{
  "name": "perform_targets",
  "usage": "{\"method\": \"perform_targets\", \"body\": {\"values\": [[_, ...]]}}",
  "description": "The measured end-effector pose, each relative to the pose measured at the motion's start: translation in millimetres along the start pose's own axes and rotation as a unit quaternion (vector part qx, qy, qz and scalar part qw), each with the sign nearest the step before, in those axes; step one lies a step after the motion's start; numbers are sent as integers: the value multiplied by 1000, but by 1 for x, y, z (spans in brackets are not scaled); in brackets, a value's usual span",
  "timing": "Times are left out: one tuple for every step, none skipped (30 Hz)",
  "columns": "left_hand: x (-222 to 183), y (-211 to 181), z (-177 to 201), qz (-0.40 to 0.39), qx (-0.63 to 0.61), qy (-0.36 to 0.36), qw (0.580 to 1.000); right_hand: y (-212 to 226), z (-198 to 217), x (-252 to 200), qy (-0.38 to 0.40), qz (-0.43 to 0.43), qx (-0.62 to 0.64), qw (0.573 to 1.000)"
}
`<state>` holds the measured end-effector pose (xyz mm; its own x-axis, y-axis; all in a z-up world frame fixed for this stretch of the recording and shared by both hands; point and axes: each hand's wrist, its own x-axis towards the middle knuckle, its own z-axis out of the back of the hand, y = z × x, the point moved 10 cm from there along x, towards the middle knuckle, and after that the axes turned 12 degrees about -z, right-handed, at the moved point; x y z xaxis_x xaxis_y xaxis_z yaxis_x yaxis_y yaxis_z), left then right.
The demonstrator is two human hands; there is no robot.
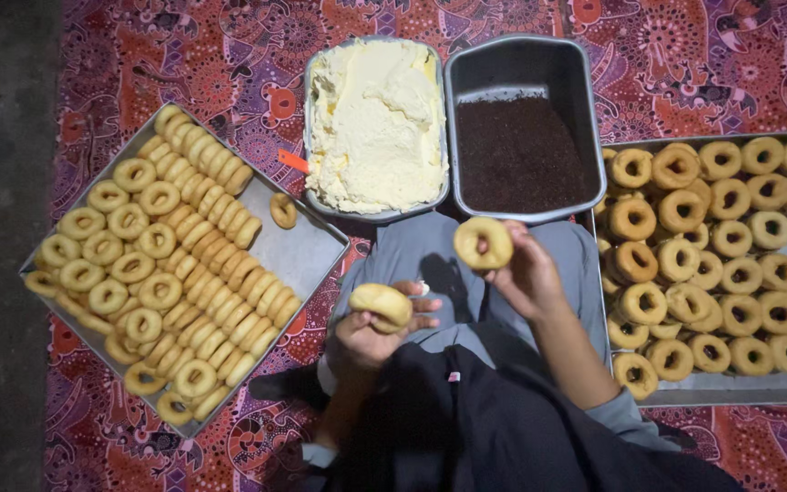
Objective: The person repeatedly picks donuts from a tray, fills them with a white cream using a small orange spatula, and places them into a tray of dark crumbs. The filled donuts are then arranged on a separate tray.
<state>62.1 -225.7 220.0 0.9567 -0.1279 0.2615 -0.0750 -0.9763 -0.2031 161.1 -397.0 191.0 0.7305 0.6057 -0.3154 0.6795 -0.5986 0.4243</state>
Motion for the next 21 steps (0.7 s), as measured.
{"method": "perform_targets", "body": {"values": [[0,4,-5,13,-28,15,999,-9,0,3,1,-18,-15,1000],[1,8,-10,26,-56,31,998,-17,-2,5,4,-35,-31,999],[4,12,-9,36,-53,23,998,-27,-2,8,-1,-63,-24,998],[7,15,-8,47,-50,14,998,-36,-2,9,-6,-90,-16,996],[10,18,-7,57,-47,6,997,-44,-3,10,-12,-117,-8,993],[11,18,-9,57,-42,12,997,-44,-16,9,50,-114,14,992],[13,17,-11,57,-37,17,998,-43,-29,7,112,-110,36,987],[13,15,-12,56,-32,22,998,-40,-41,2,174,-106,58,977],[12,13,-13,55,-29,27,998,-39,-39,3,156,-95,56,982],[12,11,-13,53,-27,31,998,-36,-36,3,139,-86,54,985],[11,9,-13,51,-25,36,998,-34,-32,4,122,-76,51,988],[10,8,-10,54,-13,32,998,-34,-31,3,117,-76,49,989],[9,8,-7,58,-2,28,998,-33,-29,2,113,-76,47,990],[10,8,-4,64,10,25,998,-32,-26,1,108,-75,45,990],[12,8,-4,63,13,32,997,-31,-23,1,104,-73,62,990],[14,8,-4,62,17,39,997,-29,-20,1,100,-72,79,989],[15,7,-4,61,21,46,997,-26,-16,1,95,-71,96,988],[16,5,-2,54,39,36,997,-23,-15,0,100,-65,94,988],[17,3,0,48,57,27,997,-18,-14,-1,104,-58,92,989],[17,2,1,43,75,17,996,-14,-12,-2,107,-50,91,989],[17,0,-1,35,64,19,997,-7,-10,-3,105,-29,85,990]]}}
